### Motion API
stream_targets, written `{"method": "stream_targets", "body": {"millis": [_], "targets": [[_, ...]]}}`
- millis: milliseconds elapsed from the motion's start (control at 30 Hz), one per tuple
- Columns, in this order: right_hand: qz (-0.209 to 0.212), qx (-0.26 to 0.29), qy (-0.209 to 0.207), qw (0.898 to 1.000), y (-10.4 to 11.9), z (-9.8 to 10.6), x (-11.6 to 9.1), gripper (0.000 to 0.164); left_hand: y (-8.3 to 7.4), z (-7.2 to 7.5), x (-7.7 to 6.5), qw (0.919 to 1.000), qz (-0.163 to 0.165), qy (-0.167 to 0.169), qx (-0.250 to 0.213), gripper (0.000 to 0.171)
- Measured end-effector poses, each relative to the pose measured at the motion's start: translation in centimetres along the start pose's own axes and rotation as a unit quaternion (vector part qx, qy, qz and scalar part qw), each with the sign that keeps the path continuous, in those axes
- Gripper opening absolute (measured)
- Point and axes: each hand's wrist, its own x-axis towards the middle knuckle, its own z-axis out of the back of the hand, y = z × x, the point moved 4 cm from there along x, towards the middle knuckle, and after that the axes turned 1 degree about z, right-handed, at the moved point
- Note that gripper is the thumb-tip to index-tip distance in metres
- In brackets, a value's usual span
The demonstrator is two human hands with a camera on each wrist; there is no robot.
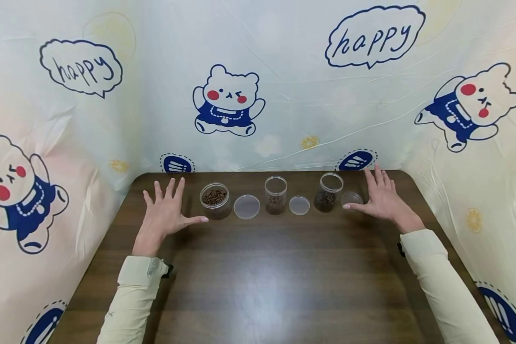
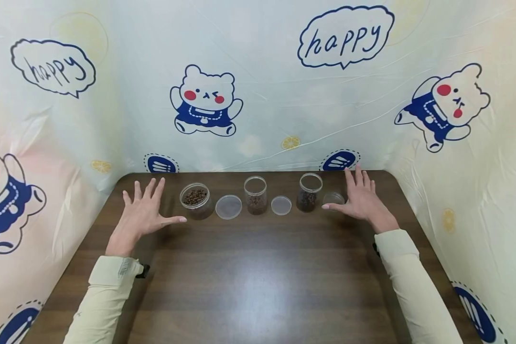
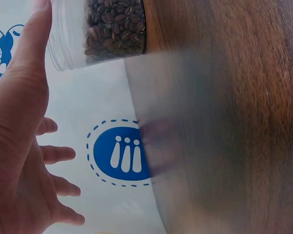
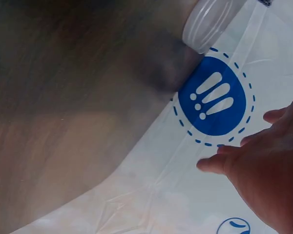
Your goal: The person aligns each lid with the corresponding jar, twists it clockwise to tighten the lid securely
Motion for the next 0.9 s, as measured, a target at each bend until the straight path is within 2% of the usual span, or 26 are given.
{"method": "stream_targets", "body": {"millis": [433, 900], "targets": [[0.026, 0.023, -0.007, 0.999, 1.6, 0.8, -0.3, 0.136, -0.4, -0.2, -0.1, 0.9997, -0.010, -0.017, -0.016, 0.145], [0.066, 0.012, -0.065, 0.996, 3.8, 2.7, -0.8, 0.129, -1.2, -0.8, 0.0, 0.9982, -0.020, -0.010, -0.056, 0.136]]}}
